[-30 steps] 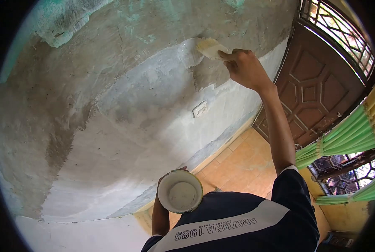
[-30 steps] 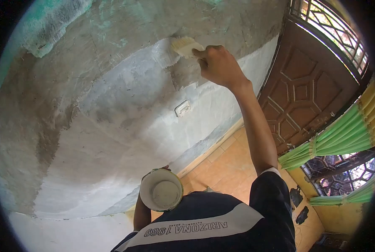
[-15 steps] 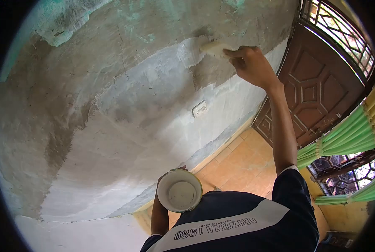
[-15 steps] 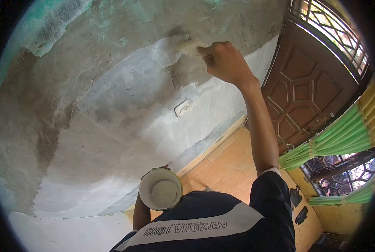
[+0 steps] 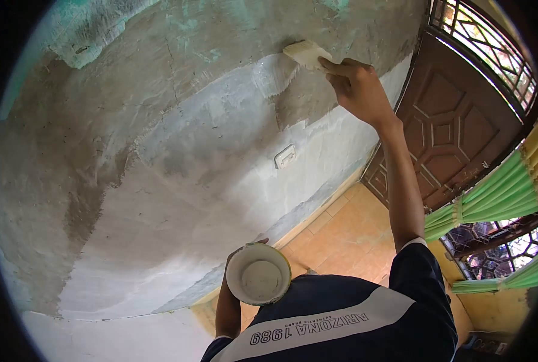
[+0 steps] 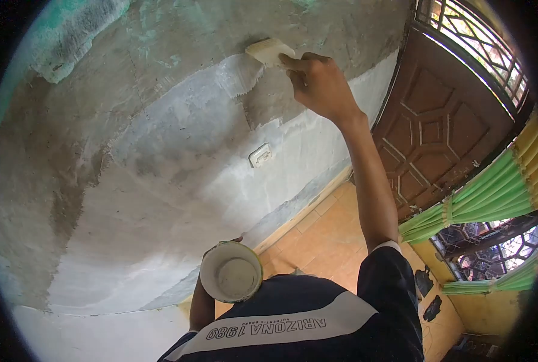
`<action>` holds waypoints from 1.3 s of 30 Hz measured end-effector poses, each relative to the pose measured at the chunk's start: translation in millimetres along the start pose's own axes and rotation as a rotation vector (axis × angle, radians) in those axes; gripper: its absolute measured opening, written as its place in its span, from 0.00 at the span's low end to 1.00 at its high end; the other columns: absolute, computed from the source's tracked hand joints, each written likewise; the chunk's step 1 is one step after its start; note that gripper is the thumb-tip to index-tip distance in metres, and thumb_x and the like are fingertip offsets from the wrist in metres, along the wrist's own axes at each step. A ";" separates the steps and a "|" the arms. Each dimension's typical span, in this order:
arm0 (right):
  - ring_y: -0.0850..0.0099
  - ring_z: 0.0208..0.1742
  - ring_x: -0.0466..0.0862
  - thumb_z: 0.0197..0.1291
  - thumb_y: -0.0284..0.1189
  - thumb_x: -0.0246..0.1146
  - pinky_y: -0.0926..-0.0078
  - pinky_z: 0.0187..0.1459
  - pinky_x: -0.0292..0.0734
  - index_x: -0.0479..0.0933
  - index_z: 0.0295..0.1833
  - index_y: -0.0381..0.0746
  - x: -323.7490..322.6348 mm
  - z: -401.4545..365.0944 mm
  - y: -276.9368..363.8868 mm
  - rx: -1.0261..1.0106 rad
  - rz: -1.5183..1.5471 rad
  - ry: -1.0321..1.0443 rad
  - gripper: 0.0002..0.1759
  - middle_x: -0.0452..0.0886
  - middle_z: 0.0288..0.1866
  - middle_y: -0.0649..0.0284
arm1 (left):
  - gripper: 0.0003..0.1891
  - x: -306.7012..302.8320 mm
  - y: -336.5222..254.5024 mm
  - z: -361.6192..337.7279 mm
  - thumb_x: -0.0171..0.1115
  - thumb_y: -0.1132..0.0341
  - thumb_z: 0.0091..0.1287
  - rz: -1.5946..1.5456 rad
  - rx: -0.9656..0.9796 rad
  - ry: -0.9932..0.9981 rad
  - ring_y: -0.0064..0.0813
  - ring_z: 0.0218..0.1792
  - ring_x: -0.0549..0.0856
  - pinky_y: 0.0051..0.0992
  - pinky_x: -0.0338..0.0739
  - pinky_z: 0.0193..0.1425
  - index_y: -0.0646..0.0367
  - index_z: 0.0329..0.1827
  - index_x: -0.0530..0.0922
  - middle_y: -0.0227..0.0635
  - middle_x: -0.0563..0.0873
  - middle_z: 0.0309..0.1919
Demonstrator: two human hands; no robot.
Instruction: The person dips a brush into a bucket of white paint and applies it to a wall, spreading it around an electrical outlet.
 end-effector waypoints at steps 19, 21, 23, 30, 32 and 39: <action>0.50 0.36 0.87 0.67 0.18 0.68 0.54 0.45 0.82 0.91 0.67 0.38 33.8 -28.9 -5.4 -0.092 -0.018 0.177 0.23 0.86 0.37 0.46 | 0.21 -22.0 18.0 2.4 0.59 0.69 0.84 -0.145 0.008 0.036 0.44 0.71 0.88 0.43 0.88 0.72 0.75 0.73 0.82 0.55 0.80 0.82; 0.50 0.36 0.87 0.68 0.18 0.67 0.54 0.46 0.83 0.91 0.67 0.39 24.4 -30.3 1.2 0.010 0.026 0.120 0.24 0.86 0.36 0.47 | 0.21 -22.4 16.3 0.7 0.60 0.69 0.84 -0.209 -0.035 0.024 0.44 0.71 0.88 0.43 0.88 0.72 0.74 0.73 0.82 0.55 0.80 0.82; 0.50 0.36 0.87 0.68 0.18 0.67 0.54 0.46 0.83 0.91 0.67 0.39 33.0 -33.5 5.1 -0.011 0.031 0.051 0.24 0.85 0.36 0.47 | 0.21 -19.6 17.3 0.5 0.60 0.69 0.84 -0.276 -0.078 0.012 0.44 0.71 0.89 0.43 0.88 0.72 0.74 0.73 0.83 0.55 0.80 0.82; 0.48 0.43 0.90 0.70 0.20 0.67 0.51 0.49 0.84 0.91 0.68 0.40 73.0 -73.9 -10.9 0.027 -0.032 0.256 0.23 0.89 0.41 0.45 | 0.20 -9.8 12.0 -7.8 0.62 0.66 0.84 -0.020 -0.035 -0.047 0.37 0.62 0.93 0.40 0.92 0.65 0.70 0.72 0.85 0.49 0.84 0.79; 0.48 0.41 0.89 0.69 0.20 0.68 0.51 0.47 0.84 0.90 0.69 0.41 59.2 -69.4 -5.5 0.004 -0.023 0.163 0.24 0.88 0.40 0.46 | 0.20 -9.8 12.4 -7.7 0.64 0.63 0.84 -0.016 -0.038 -0.060 0.32 0.57 0.94 0.37 0.93 0.61 0.67 0.71 0.86 0.45 0.87 0.76; 0.45 0.43 0.91 0.67 0.23 0.67 0.48 0.48 0.88 0.91 0.68 0.41 66.3 -55.9 22.2 0.000 0.001 0.087 0.24 0.88 0.43 0.45 | 0.21 -8.3 9.9 -8.2 0.63 0.63 0.84 -0.060 0.017 -0.015 0.34 0.59 0.94 0.38 0.93 0.62 0.68 0.72 0.85 0.48 0.85 0.78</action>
Point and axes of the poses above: each hand's wrist, its own z-axis towards the middle knuckle, its own x-axis out of the palm, y = z × x, the point moved 2 cm from there along z, towards the middle knuckle
